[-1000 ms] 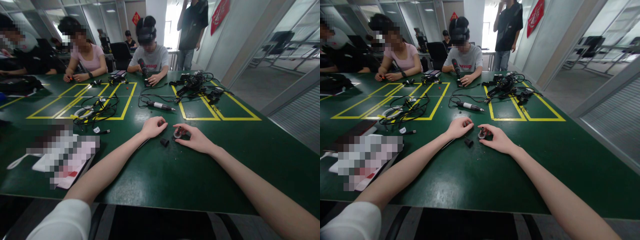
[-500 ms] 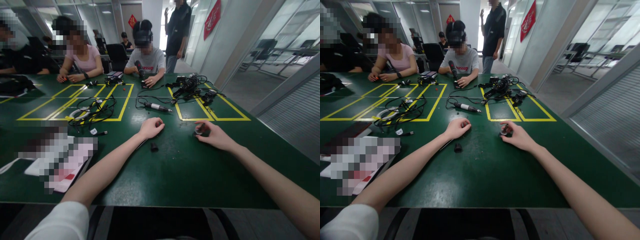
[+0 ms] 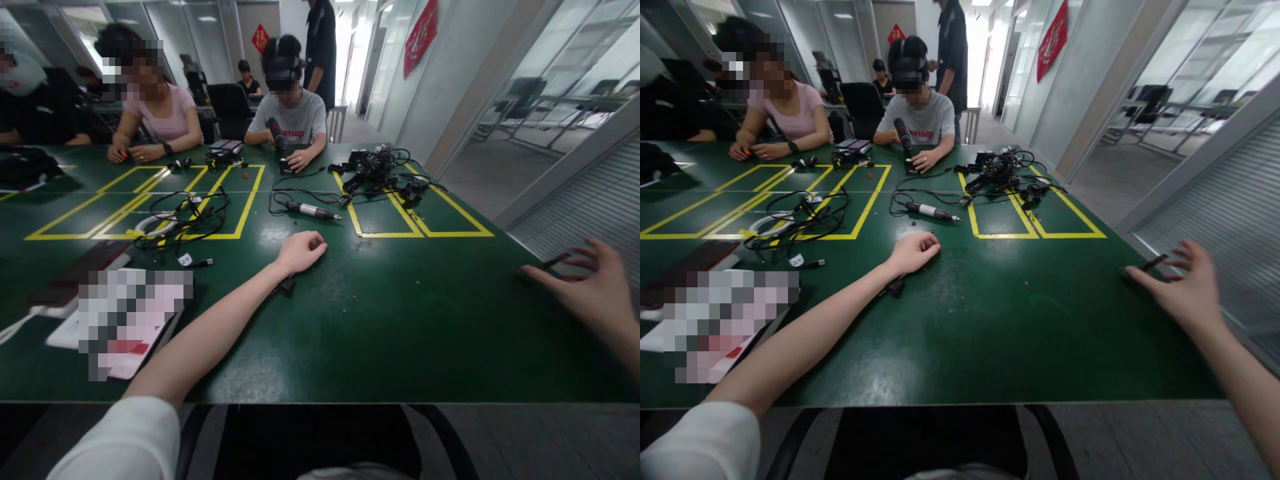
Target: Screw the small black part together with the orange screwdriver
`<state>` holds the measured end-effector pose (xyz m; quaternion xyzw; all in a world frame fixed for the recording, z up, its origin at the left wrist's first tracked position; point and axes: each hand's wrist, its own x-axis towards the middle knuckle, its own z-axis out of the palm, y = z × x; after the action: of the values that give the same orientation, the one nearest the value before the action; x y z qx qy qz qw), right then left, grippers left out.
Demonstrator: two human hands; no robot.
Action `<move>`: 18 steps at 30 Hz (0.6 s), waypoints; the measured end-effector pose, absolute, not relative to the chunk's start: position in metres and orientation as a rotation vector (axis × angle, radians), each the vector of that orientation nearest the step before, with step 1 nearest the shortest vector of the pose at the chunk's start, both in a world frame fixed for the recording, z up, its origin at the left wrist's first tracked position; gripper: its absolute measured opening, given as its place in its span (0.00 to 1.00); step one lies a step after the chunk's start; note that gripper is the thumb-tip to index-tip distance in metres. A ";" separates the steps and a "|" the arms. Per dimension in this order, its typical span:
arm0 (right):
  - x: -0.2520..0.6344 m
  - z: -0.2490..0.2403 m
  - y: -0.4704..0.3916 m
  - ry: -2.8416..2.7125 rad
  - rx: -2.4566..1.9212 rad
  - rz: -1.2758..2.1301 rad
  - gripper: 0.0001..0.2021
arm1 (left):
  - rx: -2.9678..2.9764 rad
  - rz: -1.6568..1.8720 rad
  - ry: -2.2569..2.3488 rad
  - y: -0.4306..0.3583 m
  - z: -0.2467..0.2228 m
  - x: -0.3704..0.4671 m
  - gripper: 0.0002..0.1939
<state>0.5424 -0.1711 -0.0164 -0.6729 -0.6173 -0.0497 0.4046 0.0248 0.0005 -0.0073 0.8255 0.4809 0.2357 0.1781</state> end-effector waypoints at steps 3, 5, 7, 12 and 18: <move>0.477 0.007 -0.168 -1.232 -1.550 -0.532 0.35 | 2.312 0.676 1.361 0.001 -0.007 0.024 0.12; 0.419 0.023 -0.159 -1.431 -1.465 -0.457 0.22 | 2.290 0.689 1.359 0.002 -0.008 0.024 0.11; 0.356 0.035 -0.147 -1.748 -1.345 -0.233 0.10 | 2.264 0.708 1.356 0.003 -0.009 0.024 0.11; 0.202 0.043 -0.120 -2.385 -1.262 0.305 0.10 | 2.166 0.751 1.342 0.007 -0.012 0.023 0.11; 0.114 0.039 -0.102 -2.551 -1.606 0.324 0.22 | 2.071 0.788 1.318 0.013 -0.015 0.025 0.10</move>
<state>0.1143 -0.1018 0.0394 -0.5288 -0.8402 0.1067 0.0548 0.0247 0.0135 -0.0153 0.7715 0.4911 0.2937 0.2782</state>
